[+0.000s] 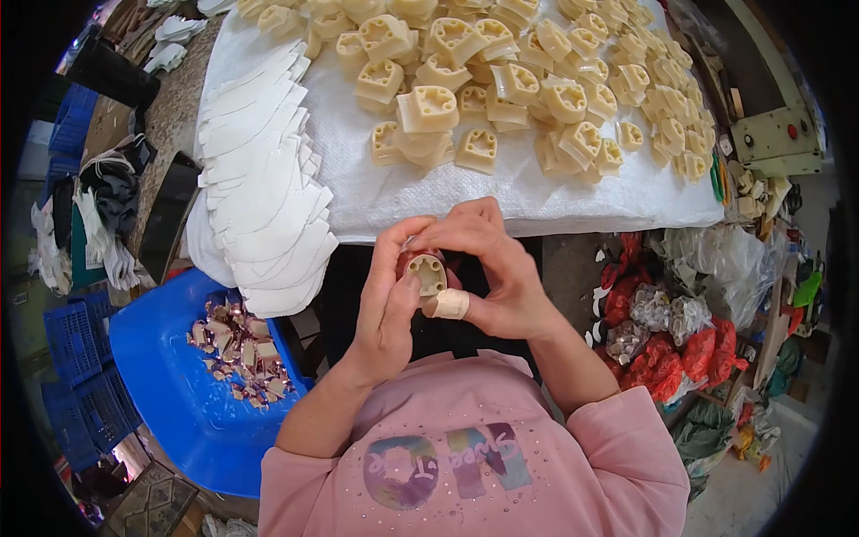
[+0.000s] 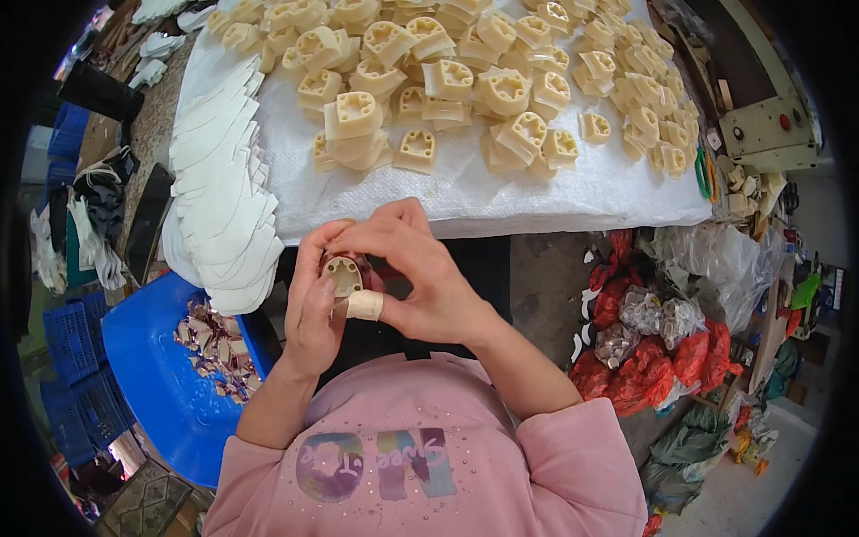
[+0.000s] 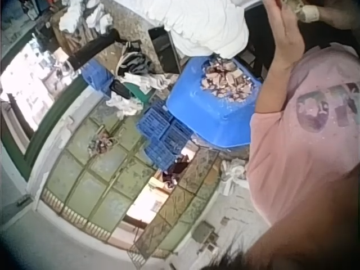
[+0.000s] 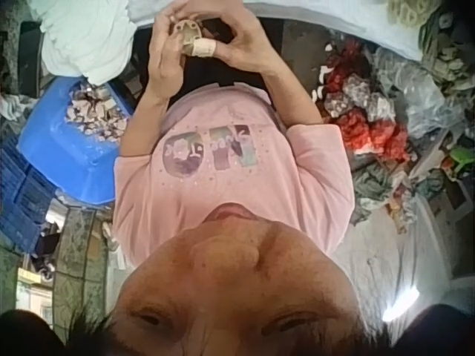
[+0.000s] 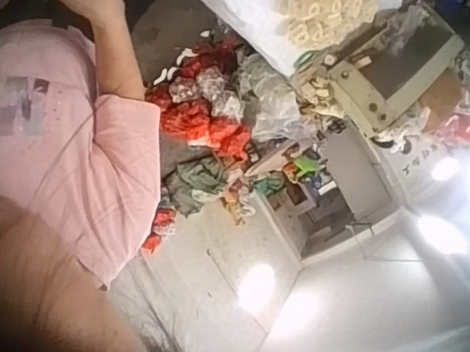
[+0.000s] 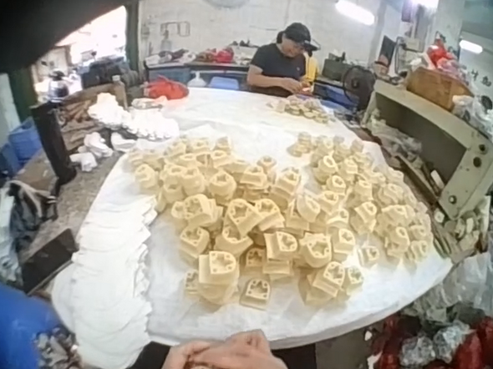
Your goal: The recorder is inserting white plastic inserts into yellow plastic molds for shoe components.
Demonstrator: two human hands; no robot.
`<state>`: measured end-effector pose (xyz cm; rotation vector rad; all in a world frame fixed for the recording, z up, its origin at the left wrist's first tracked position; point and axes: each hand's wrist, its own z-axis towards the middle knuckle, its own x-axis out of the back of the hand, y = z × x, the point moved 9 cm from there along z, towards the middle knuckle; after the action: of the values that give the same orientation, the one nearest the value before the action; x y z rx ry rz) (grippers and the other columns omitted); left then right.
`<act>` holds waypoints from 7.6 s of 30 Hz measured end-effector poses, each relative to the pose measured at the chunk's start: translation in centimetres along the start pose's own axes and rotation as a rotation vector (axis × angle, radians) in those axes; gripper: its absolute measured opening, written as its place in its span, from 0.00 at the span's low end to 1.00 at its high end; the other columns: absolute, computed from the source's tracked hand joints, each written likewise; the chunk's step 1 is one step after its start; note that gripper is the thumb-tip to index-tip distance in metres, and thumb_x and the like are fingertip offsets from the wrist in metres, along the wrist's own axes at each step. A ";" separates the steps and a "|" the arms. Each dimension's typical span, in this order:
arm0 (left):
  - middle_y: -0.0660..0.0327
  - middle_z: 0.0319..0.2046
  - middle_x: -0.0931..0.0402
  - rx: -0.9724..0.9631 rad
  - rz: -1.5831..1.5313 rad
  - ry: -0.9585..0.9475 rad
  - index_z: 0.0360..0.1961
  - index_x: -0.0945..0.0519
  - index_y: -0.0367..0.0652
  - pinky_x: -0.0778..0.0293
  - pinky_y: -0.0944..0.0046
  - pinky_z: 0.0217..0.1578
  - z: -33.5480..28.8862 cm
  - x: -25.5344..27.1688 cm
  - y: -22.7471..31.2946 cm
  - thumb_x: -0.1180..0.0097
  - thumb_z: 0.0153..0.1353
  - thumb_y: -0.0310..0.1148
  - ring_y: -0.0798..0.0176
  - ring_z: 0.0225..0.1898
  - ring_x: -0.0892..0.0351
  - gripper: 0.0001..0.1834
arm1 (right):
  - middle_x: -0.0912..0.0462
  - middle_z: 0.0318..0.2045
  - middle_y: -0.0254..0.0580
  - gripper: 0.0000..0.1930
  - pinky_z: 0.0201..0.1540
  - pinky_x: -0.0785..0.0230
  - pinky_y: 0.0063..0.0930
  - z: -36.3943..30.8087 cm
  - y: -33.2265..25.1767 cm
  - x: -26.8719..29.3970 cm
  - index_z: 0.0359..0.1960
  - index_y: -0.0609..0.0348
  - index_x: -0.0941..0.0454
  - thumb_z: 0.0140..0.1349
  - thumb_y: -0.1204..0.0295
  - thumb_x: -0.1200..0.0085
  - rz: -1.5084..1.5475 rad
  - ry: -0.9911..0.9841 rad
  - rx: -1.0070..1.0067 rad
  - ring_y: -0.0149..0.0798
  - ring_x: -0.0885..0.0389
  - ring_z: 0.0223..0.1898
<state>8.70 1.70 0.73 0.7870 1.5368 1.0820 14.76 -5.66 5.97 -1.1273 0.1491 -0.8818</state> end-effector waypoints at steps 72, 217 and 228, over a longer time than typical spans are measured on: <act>0.49 0.39 0.30 -0.474 0.893 -0.041 0.64 0.52 0.31 0.30 0.60 0.40 -1.1 -0.8 4.1 0.42 0.50 0.29 0.55 0.35 0.28 0.43 | 0.27 0.23 0.40 0.13 0.29 0.32 0.28 -0.5 2.0 0.0 0.37 0.63 0.26 0.57 0.66 0.43 0.191 0.014 -0.315 0.38 0.26 0.24; 0.57 0.31 0.25 0.101 -0.267 0.212 0.54 0.32 0.30 0.38 0.71 0.23 0.9 4.0 -0.9 0.59 0.69 0.36 0.70 0.25 0.32 0.20 | 0.25 0.43 0.45 0.25 0.43 0.29 0.34 1.3 4.8 5.2 0.45 0.62 0.27 0.41 0.89 0.52 -0.772 0.255 -0.028 0.47 0.26 0.44; 0.56 0.33 0.25 0.044 -0.234 0.298 0.52 0.31 0.27 0.35 0.70 0.25 0.1 5.2 -0.2 0.59 0.69 0.37 0.69 0.28 0.30 0.21 | 0.25 0.38 0.47 0.27 0.39 0.29 0.34 0.3 4.2 4.4 0.44 0.60 0.25 0.38 0.92 0.55 -0.716 0.198 -0.057 0.49 0.24 0.39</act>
<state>7.62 6.33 -1.44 0.4732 1.8570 1.0252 20.07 -7.83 3.98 -1.1574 -0.0791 -1.6348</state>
